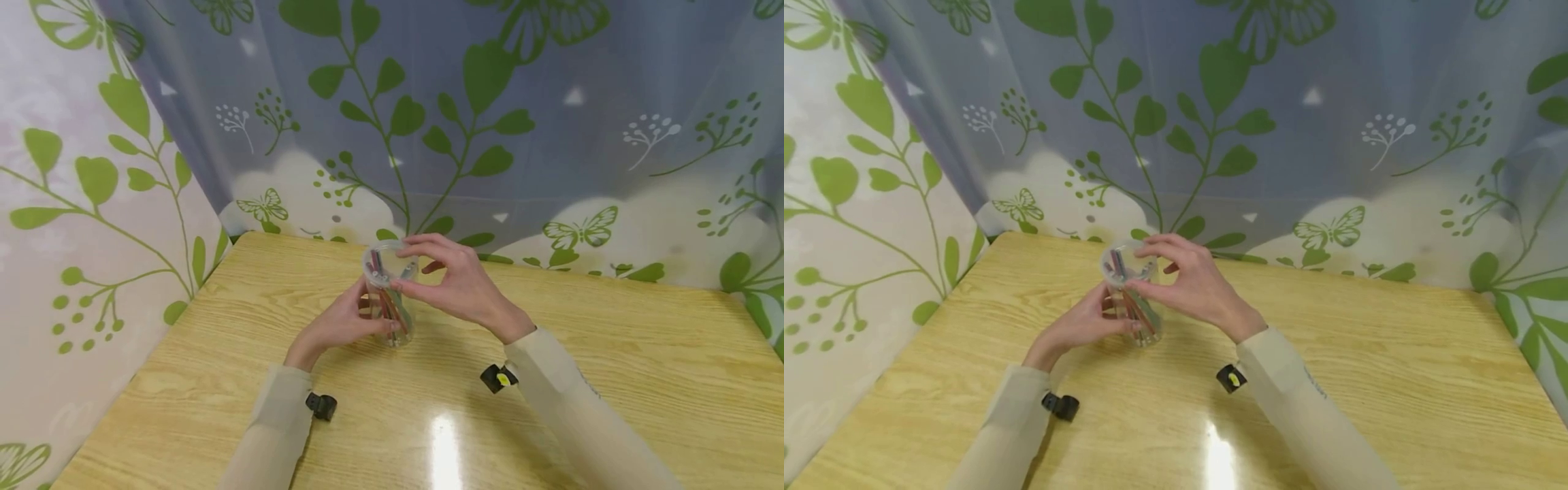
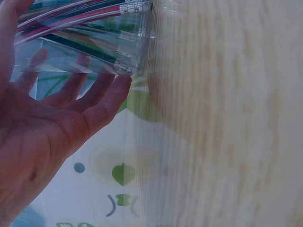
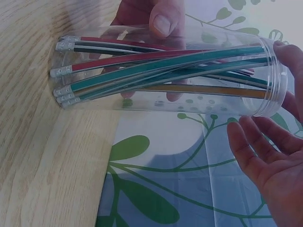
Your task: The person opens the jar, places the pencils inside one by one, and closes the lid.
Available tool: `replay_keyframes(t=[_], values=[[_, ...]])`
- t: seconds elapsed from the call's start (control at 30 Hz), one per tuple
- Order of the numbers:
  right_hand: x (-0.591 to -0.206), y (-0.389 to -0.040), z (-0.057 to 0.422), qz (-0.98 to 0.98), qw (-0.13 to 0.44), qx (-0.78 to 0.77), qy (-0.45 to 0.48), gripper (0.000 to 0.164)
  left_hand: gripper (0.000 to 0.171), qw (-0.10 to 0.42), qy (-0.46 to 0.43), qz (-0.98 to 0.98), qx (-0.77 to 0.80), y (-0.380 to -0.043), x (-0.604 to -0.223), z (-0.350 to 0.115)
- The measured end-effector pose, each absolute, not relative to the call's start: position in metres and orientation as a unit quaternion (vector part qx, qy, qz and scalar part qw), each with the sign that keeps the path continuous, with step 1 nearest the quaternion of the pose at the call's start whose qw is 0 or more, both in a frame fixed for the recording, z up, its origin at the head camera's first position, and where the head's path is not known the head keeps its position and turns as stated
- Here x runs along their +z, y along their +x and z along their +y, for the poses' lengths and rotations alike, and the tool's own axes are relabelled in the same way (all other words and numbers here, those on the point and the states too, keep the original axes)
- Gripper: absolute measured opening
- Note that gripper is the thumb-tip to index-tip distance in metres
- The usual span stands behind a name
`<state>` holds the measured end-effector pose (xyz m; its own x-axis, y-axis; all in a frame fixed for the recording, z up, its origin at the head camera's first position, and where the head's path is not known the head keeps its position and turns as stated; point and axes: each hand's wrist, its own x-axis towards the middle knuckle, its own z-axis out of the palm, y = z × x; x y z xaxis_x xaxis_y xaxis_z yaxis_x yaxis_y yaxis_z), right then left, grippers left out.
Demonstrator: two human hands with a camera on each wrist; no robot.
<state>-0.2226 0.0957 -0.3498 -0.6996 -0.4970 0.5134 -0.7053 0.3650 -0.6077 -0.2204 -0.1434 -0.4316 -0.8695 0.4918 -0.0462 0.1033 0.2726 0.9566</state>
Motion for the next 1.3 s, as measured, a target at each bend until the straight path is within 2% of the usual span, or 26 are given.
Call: replay_keyframes(t=[0.43, 0.63, 0.77, 1.0, 1.3], values=[[-0.3531, -0.2219, 0.0986, -0.82, 0.082, 0.456, 0.337, 0.048, 0.097, 0.17, 0.192, 0.78, 0.57, -0.2208, -0.4333, -0.1436], [-0.3558, -0.2229, 0.1023, -0.807, 0.058, 0.47, 0.353, 0.044, 0.099, 0.161, 0.19, 0.788, 0.563, -0.2205, -0.4333, -0.1433], [-0.3569, -0.2221, 0.1012, -0.807, 0.068, 0.468, 0.354, 0.042, 0.1, 0.161, 0.191, 0.787, 0.564, -0.22, -0.4327, -0.1428], [-0.3542, -0.2202, 0.0981, -0.813, 0.078, 0.468, 0.338, 0.051, 0.094, 0.166, 0.191, 0.784, 0.566, -0.2195, -0.4324, -0.1428], [-0.3571, -0.2208, 0.0978, -0.804, 0.075, 0.472, 0.354, 0.043, 0.098, 0.162, 0.187, 0.792, 0.558, -0.2205, -0.4332, -0.1429]])
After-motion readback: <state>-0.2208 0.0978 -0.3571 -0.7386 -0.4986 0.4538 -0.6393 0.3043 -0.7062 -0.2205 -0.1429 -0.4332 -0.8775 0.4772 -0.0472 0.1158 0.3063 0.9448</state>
